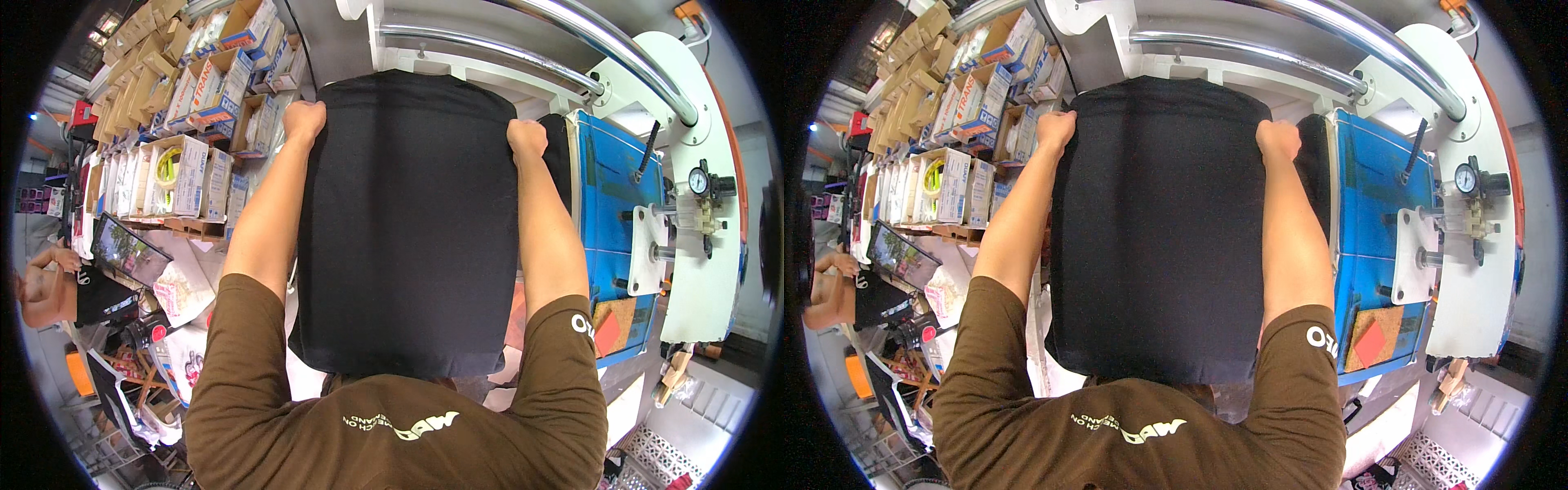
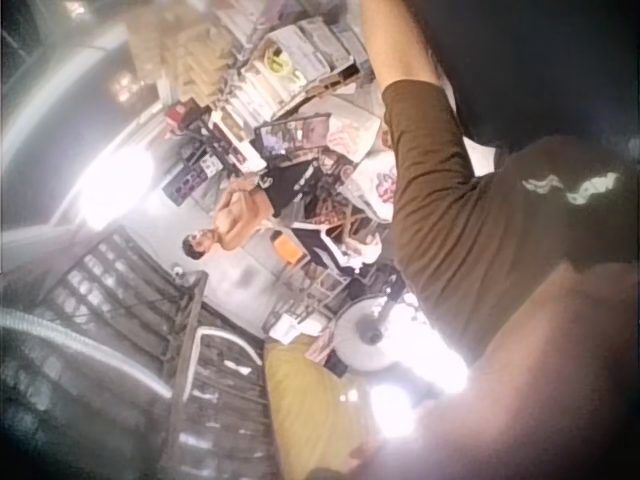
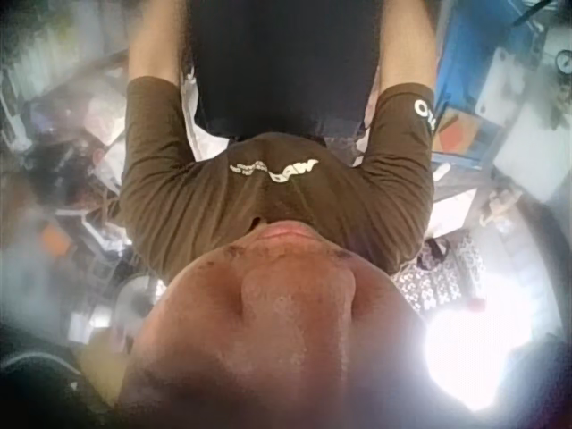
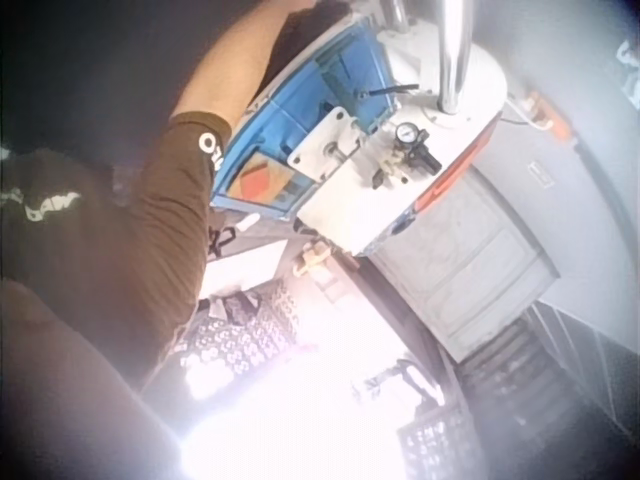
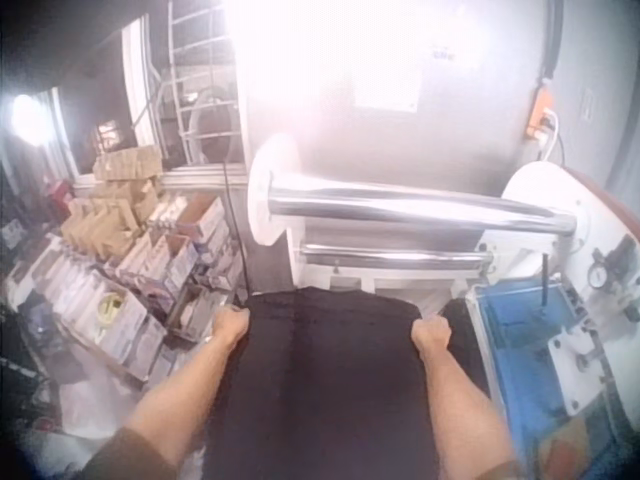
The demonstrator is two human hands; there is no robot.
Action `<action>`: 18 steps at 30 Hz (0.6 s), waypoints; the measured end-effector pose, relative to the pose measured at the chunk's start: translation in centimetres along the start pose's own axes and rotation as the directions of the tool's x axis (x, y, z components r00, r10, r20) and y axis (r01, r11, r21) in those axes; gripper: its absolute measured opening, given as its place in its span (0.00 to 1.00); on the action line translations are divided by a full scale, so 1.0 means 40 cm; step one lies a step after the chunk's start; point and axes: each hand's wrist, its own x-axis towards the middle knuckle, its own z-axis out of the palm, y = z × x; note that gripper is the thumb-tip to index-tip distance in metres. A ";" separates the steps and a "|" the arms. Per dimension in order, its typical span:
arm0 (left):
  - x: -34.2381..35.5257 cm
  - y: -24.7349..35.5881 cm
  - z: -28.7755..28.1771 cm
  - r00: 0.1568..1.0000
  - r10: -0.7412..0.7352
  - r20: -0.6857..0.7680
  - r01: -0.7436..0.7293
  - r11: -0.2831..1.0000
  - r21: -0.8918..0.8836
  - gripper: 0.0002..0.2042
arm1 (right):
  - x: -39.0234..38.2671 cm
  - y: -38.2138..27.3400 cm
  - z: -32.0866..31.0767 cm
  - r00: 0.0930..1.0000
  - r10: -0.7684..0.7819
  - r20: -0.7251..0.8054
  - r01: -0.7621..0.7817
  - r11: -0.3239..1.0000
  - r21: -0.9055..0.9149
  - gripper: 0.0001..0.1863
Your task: The person operates a heat press machine to print designs onto black t-shirts. They place a t-shirt on the press, position a transfer sheet, and close the press. Afterward, they remove the finished shirt and place it on a nearby table.
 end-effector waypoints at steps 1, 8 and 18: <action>0.004 0.009 -0.013 0.997 -0.017 0.075 0.017 1.000 -0.002 0.28 | 0.001 -0.007 -0.011 1.000 -0.014 0.000 0.014 0.999 -0.034 0.19; -0.192 0.164 0.056 0.650 0.712 -0.266 -0.680 0.701 0.214 0.12 | -0.140 -0.010 0.075 0.539 -0.841 -0.051 0.758 0.511 -0.405 0.20; -0.385 0.074 0.092 0.581 0.813 0.015 -0.764 0.540 0.352 0.27 | -0.354 0.058 0.074 0.628 -0.756 0.183 0.757 0.539 -0.370 0.36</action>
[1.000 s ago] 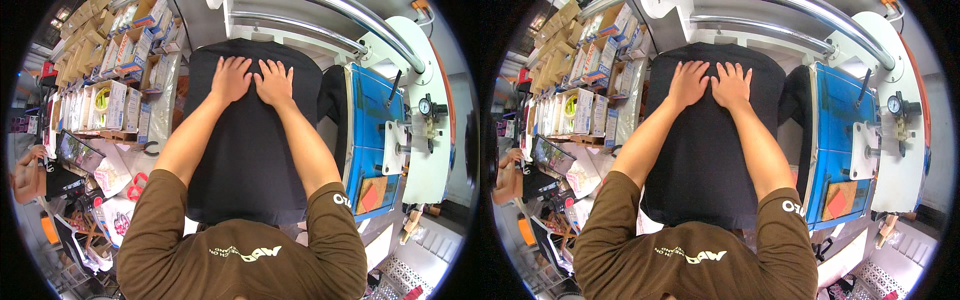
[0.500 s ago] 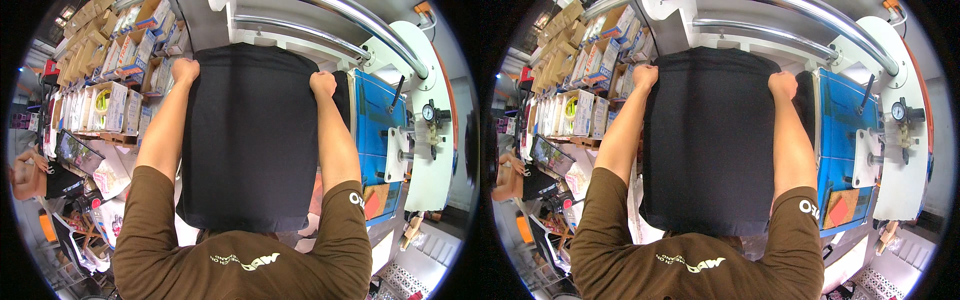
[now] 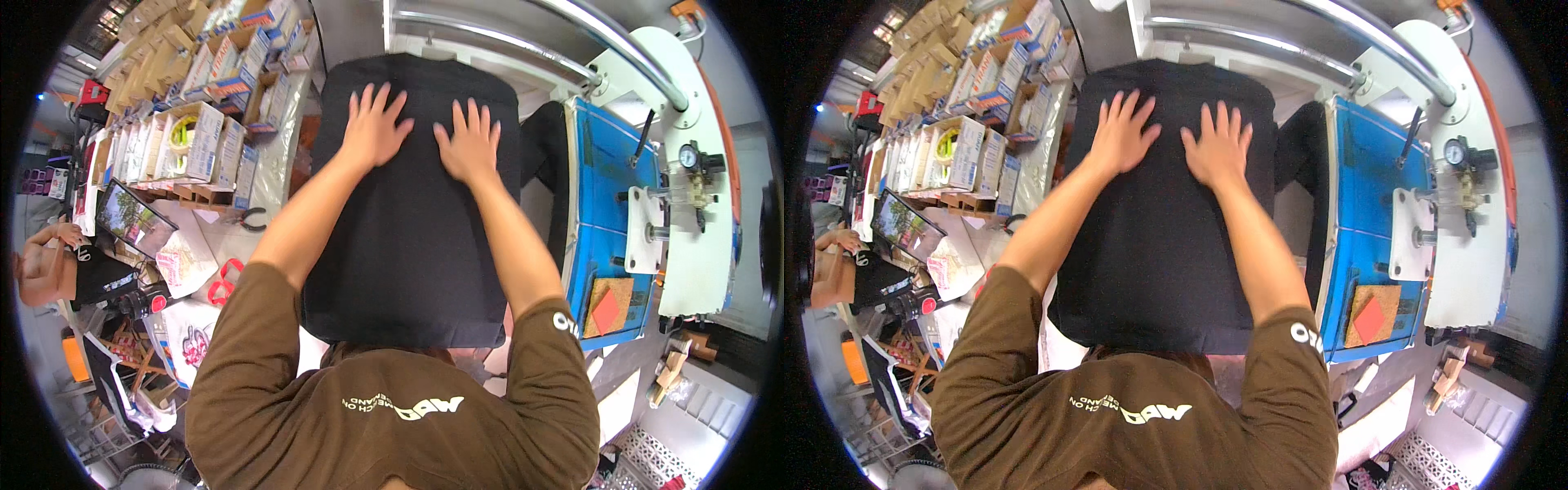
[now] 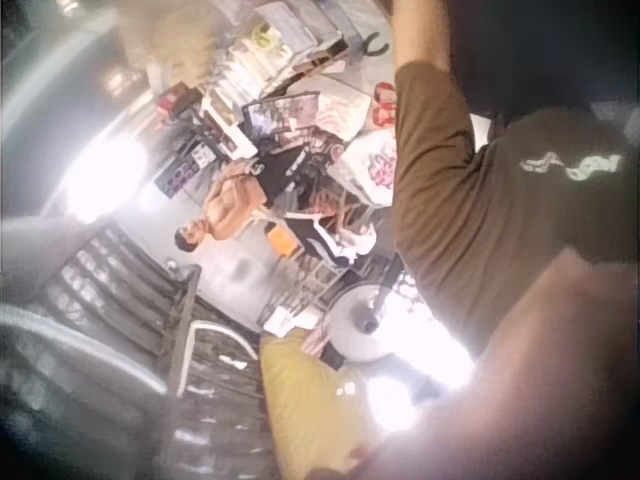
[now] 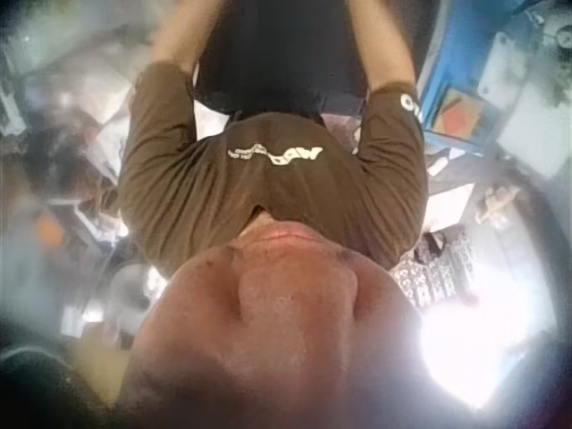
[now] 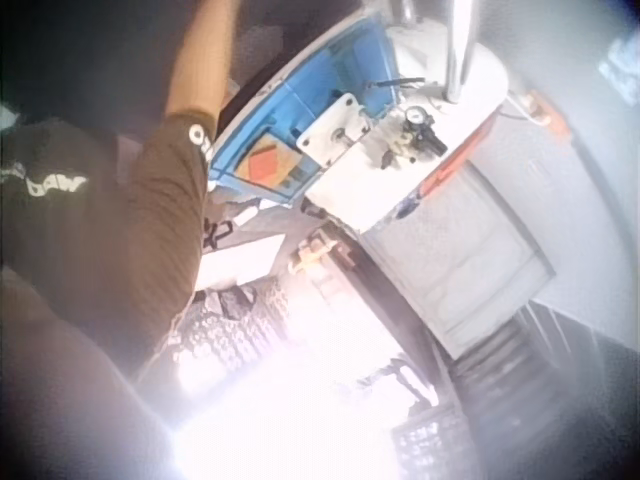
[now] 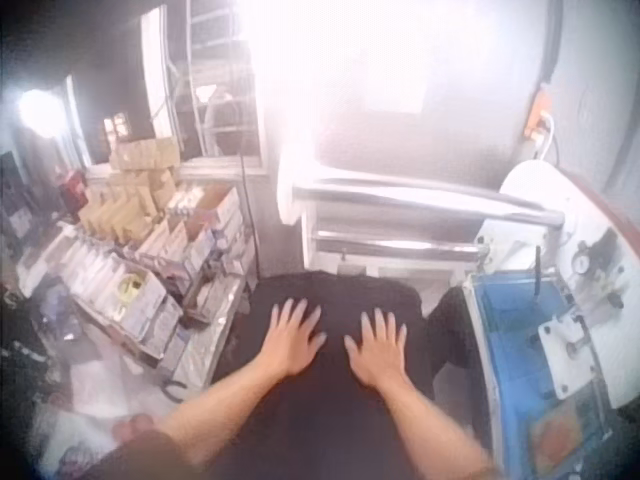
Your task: The person operates a heat press machine to print designs onto black t-shirts. They place a t-shirt on the press, position a transfer sheet, and close the press. Afterward, they remove the finished shirt and place it on a nearby table.
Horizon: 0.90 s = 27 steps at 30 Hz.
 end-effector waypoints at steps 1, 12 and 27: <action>-0.072 0.002 -0.035 0.998 -0.028 0.048 0.027 0.999 0.029 0.30 | -0.067 0.012 -0.033 0.999 0.015 0.045 -0.014 1.000 -0.025 0.37; -0.837 -0.101 -0.131 0.691 -0.569 0.445 0.623 0.156 -0.767 0.26 | -0.827 0.233 -0.114 0.689 0.569 0.449 -0.662 0.241 0.710 0.26; -1.007 -0.209 -0.298 0.414 -0.461 0.785 0.817 -0.192 -0.543 0.13 | -0.902 0.227 -0.259 0.691 0.353 0.631 -0.443 -0.483 0.755 0.14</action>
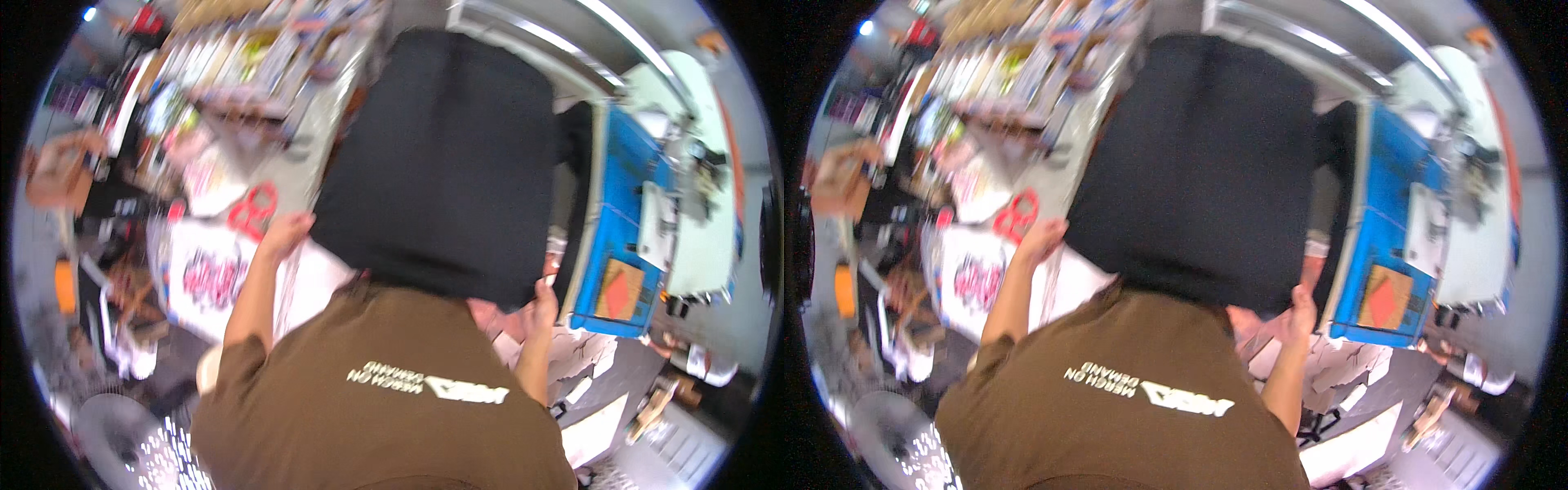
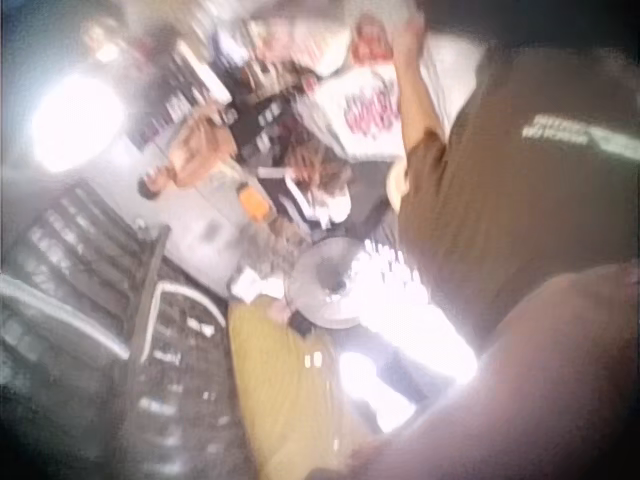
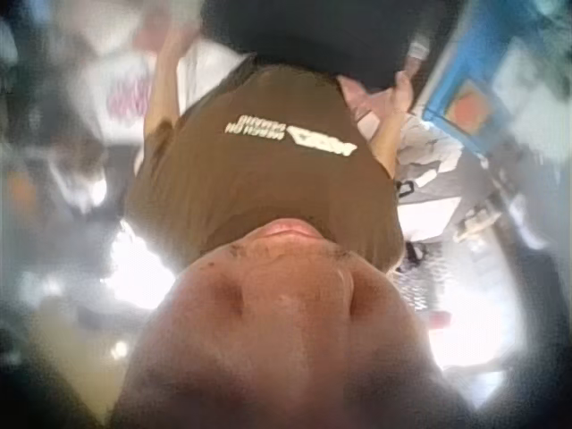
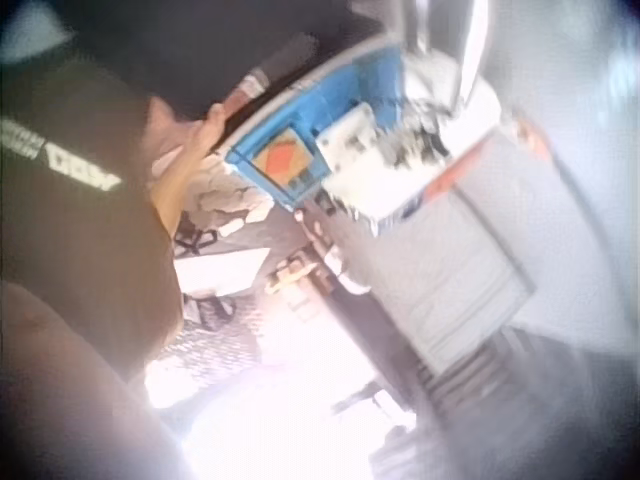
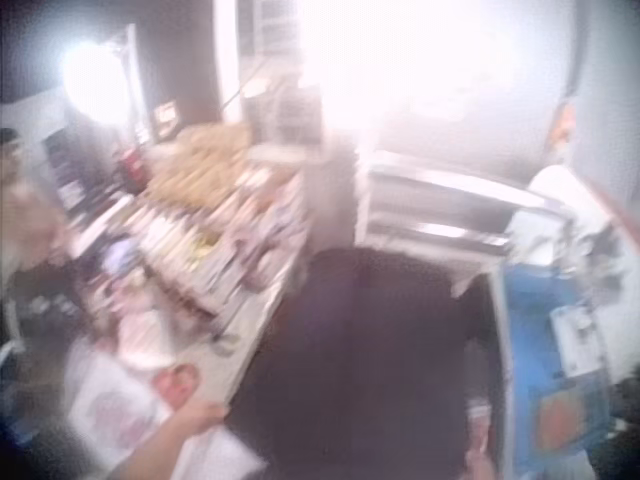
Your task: The person operates a heat press machine to print designs onto black t-shirts. They place a t-shirt on the press, position a transfer sheet, and close the press. Afterward, they remove the finished shirt and place it on a nearby table.
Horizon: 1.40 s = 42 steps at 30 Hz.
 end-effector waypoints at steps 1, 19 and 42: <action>-0.013 0.018 0.015 1.000 0.001 0.014 -0.002 0.998 0.066 0.14 | -0.022 0.001 0.032 0.999 0.032 -0.010 -0.032 0.999 0.045 0.15; 0.021 -0.058 0.039 0.970 0.135 0.202 -0.049 0.923 -0.381 0.13 | 0.086 0.097 -0.150 0.994 -0.065 -0.090 0.052 0.990 -0.131 0.17; 0.391 0.316 0.180 0.951 0.288 0.116 -0.288 0.957 -0.013 0.32 | 0.525 -0.141 0.155 0.899 -0.416 -0.137 0.237 0.725 -0.647 0.22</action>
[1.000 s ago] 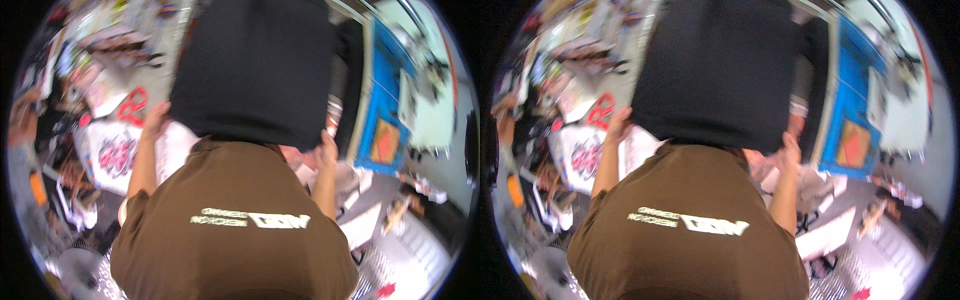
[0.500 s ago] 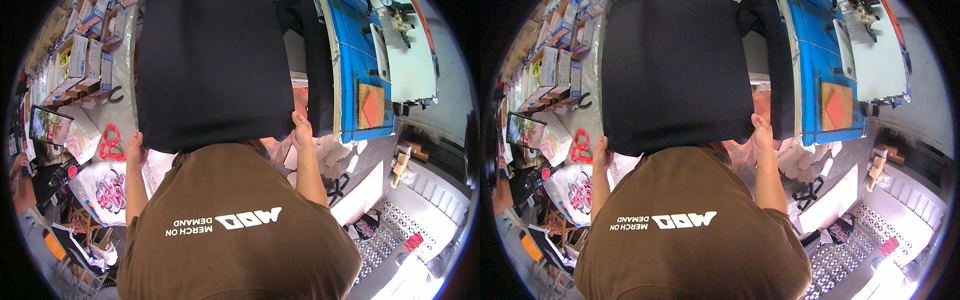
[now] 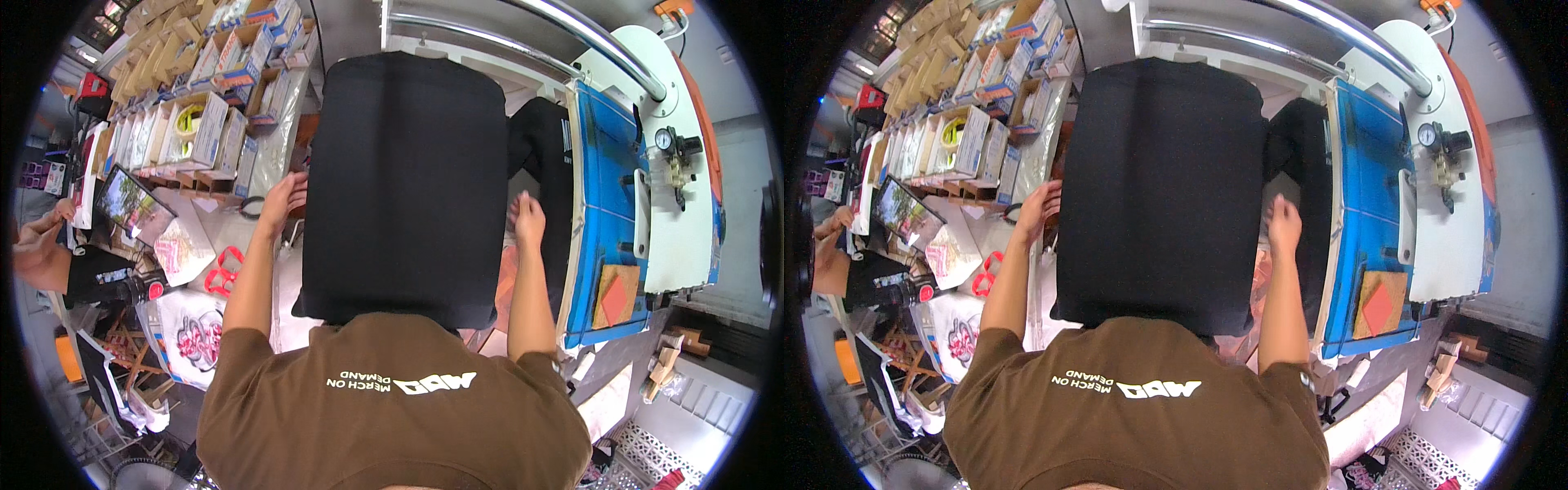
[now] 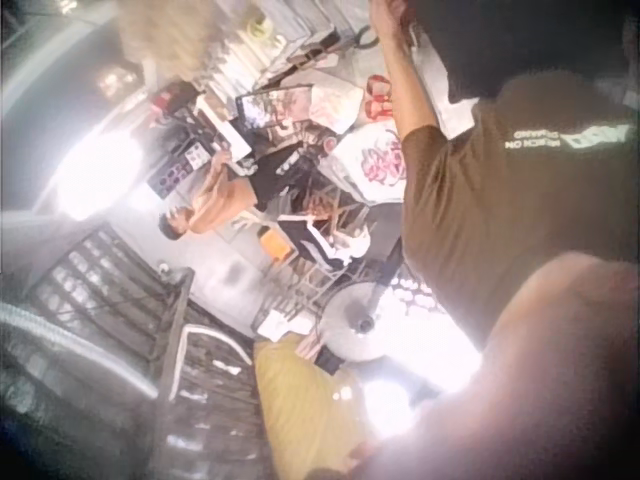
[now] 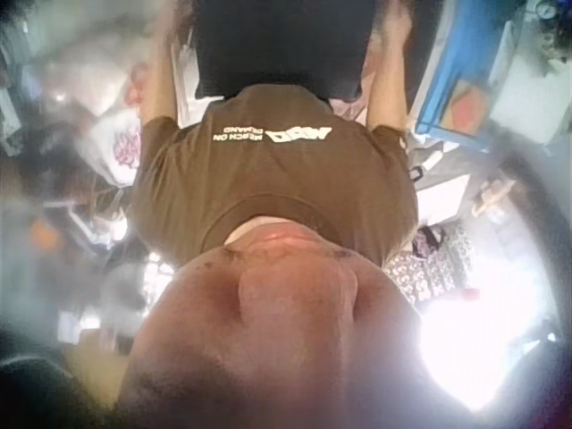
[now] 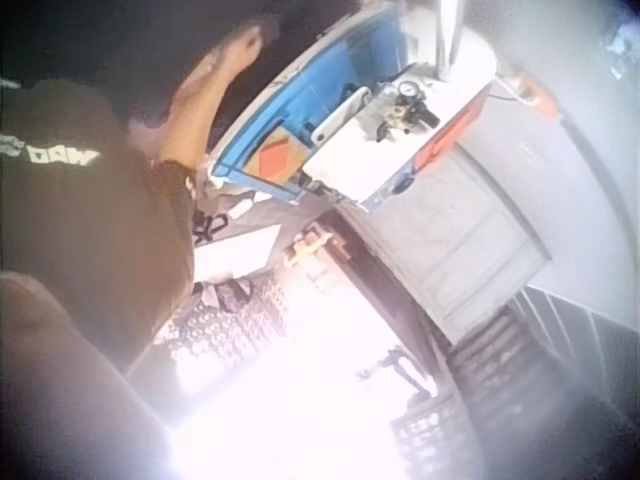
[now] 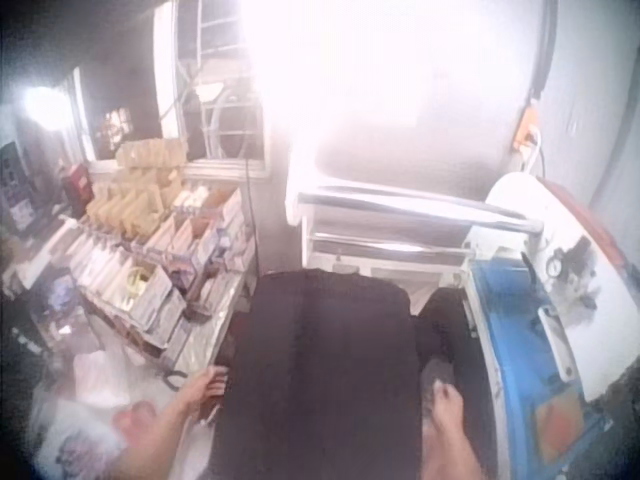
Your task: The person operates a heat press machine to print designs onto black t-shirts. They place a t-shirt on the press, position a transfer sheet, and close the press. Afterward, they remove the finished shirt and place it on a nearby table.
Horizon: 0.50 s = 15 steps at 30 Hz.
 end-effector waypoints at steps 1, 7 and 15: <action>0.052 0.054 0.042 0.996 -0.082 0.034 0.084 0.995 -0.047 0.34 | 0.068 -0.045 0.033 0.974 0.191 0.121 -0.189 0.982 -0.025 0.26; 0.282 0.221 0.186 0.938 -0.327 0.116 0.347 0.892 -0.291 0.43 | 0.225 -0.206 0.203 0.726 0.526 0.442 -0.605 0.795 0.048 0.41; 0.470 0.215 0.169 0.959 -0.283 0.004 0.272 0.918 -0.289 0.31 | 0.379 -0.168 0.190 0.831 0.495 0.256 -0.493 0.867 -0.076 0.30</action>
